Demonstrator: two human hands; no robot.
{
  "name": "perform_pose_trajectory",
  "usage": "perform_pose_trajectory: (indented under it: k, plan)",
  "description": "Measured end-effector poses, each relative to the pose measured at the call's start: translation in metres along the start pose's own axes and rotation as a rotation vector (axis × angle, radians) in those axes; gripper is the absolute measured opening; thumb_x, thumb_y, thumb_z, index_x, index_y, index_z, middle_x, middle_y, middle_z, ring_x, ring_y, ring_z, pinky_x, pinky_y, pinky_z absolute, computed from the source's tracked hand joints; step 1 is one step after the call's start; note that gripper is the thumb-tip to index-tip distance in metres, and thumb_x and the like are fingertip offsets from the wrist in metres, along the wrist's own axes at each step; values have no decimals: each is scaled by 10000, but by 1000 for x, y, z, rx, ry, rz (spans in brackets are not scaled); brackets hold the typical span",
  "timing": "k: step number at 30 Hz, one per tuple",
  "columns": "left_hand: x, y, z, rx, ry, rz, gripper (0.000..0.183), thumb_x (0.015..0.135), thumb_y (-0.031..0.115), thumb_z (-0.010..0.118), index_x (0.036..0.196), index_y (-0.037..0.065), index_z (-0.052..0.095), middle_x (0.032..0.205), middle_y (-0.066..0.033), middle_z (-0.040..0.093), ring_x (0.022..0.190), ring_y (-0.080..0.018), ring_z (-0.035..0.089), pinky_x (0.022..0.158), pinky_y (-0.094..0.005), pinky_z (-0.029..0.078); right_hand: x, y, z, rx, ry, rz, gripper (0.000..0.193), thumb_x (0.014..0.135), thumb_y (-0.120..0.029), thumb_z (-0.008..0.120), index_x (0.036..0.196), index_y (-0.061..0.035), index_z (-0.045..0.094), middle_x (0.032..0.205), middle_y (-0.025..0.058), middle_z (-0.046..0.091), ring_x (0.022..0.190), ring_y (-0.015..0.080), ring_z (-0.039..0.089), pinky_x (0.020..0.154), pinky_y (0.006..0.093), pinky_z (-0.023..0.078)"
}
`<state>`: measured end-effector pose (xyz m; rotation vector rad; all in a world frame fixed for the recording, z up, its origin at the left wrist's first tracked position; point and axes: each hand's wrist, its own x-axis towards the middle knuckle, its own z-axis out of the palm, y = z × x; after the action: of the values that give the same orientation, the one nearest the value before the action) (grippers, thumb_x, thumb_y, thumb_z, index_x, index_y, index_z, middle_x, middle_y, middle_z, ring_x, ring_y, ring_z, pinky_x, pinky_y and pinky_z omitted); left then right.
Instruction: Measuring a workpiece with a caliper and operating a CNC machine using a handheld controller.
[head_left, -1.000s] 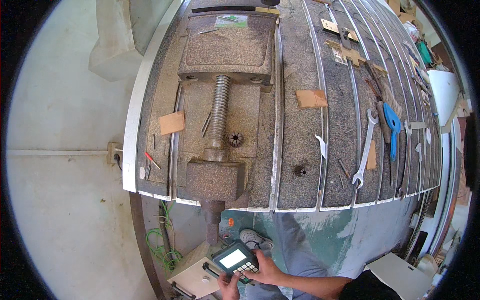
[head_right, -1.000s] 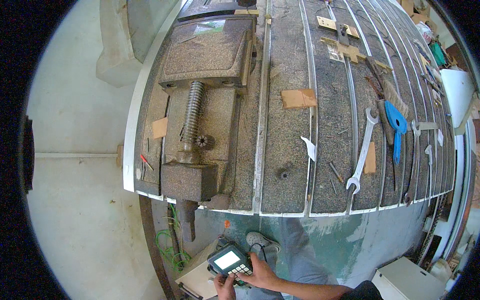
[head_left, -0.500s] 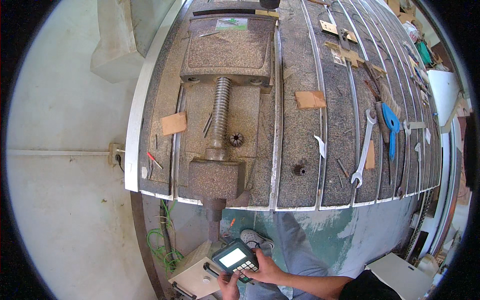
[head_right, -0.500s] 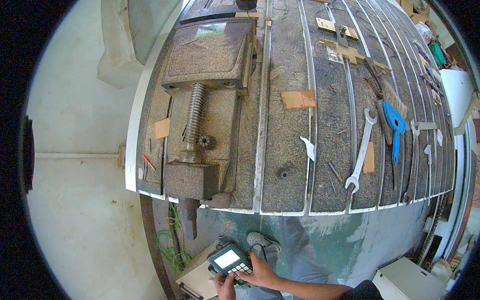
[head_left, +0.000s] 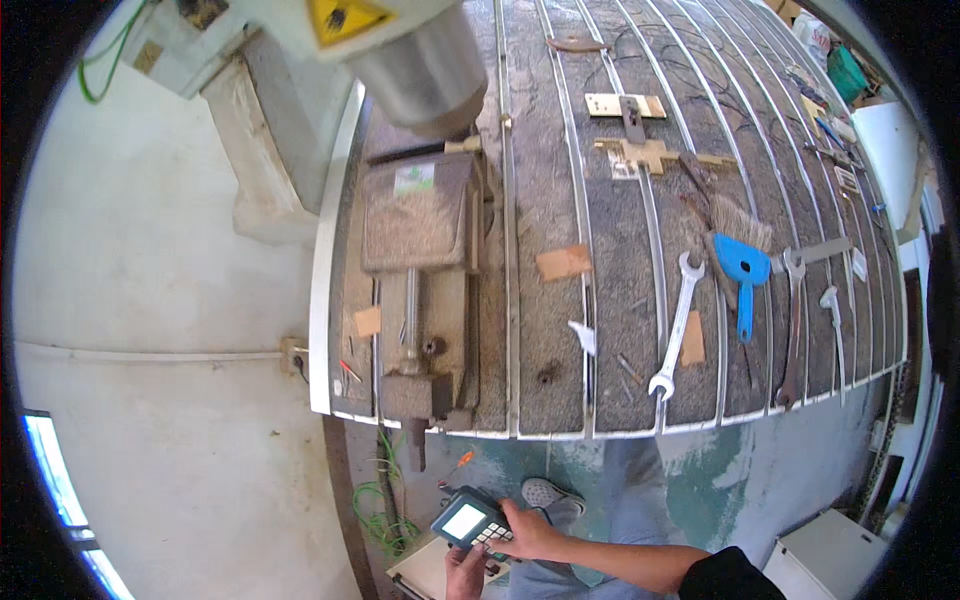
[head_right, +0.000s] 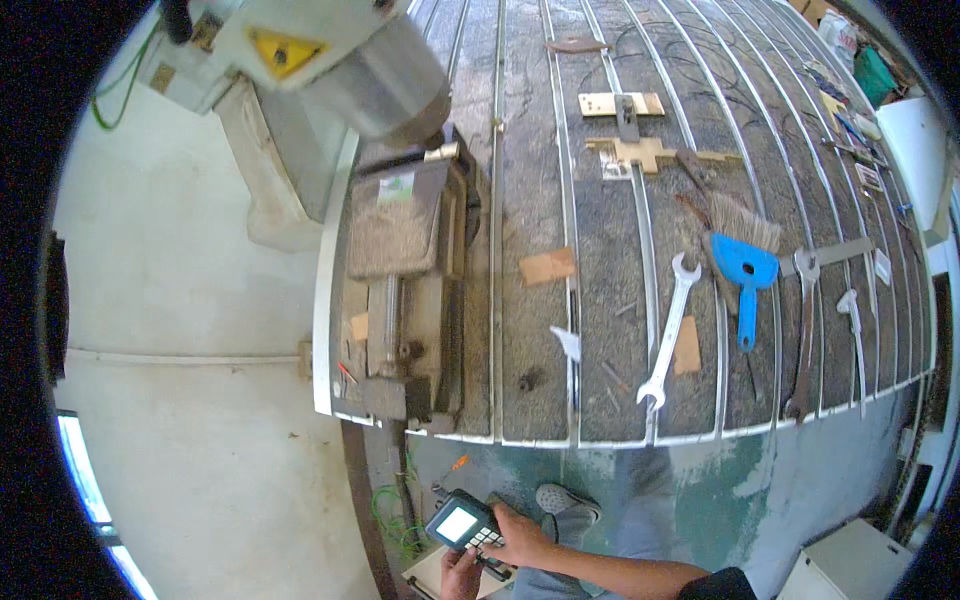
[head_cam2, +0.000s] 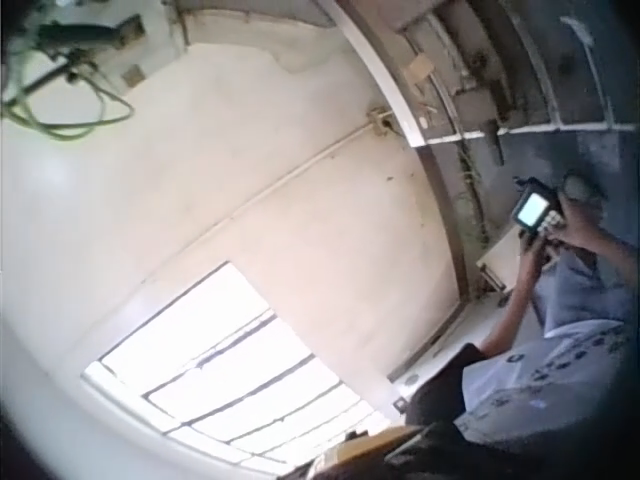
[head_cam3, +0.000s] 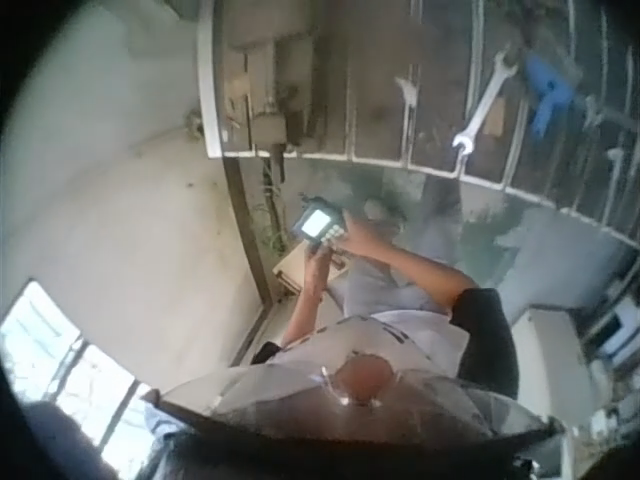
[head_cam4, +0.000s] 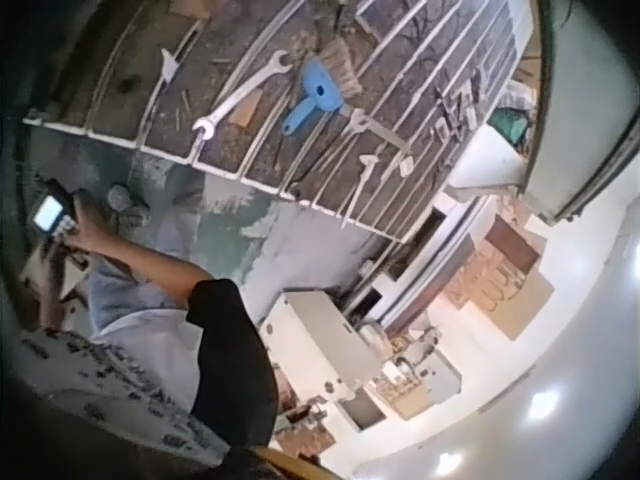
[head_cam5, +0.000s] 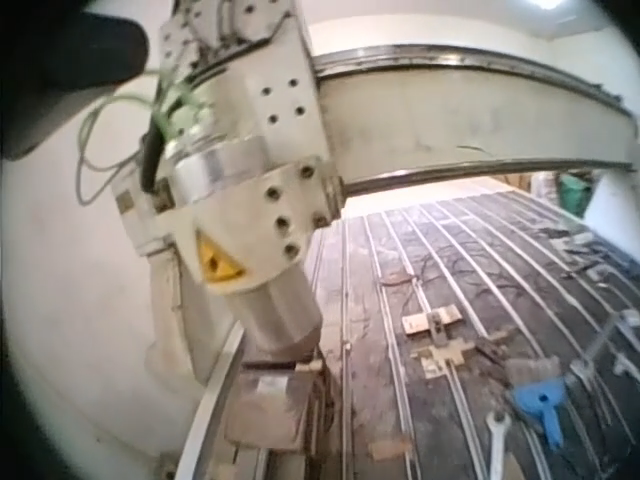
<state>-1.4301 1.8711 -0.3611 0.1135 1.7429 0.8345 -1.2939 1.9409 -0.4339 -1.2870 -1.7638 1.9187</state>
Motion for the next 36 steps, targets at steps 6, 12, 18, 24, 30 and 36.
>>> perform_pose_trajectory:
  k: [6,12,18,24,30,36]
  plan:
    - [-6,-4,20,-175,166,-126,427,895,117,552,1284,-23,446,1057,-137,607,948,-271,602,733,-394,527,24,13,-13,122,-209,-64,718,720,-377,730,1184,36,371,815,290,612,775,441,631,644,501,496]
    - [-16,-12,51,-304,77,-243,395,898,145,564,1278,65,494,1166,-83,590,992,-226,593,835,-393,498,16,29,-50,144,-318,10,672,725,-374,730,1141,20,380,807,257,613,753,444,631,628,491,504]
    - [-25,-20,74,-186,140,-327,493,892,200,603,1329,39,438,1245,-99,551,1086,-250,551,924,-427,448,-1,45,-72,213,-257,-46,668,722,-372,739,1128,41,404,851,259,614,813,429,631,681,489,502]
    - [-14,-30,88,-330,264,-410,203,860,107,645,1047,38,612,1036,-41,635,981,-172,581,836,-393,452,-6,60,-88,196,-249,-40,729,713,-390,741,1197,56,427,1141,319,518,1072,455,524,915,469,433]
    - [-15,-36,84,-356,257,-411,229,861,114,643,1069,36,588,1068,-66,623,1029,-206,575,860,-429,452,-11,75,-71,81,-124,-130,668,699,-436,736,1092,53,509,1118,309,534,1062,461,524,940,496,396]
    - [-12,-31,90,-351,309,-459,236,854,110,648,1060,25,570,1073,-80,612,1025,-220,579,868,-438,460,-17,102,-51,76,-306,-22,643,731,-485,695,1054,48,537,1075,320,555,1049,455,533,941,513,386]
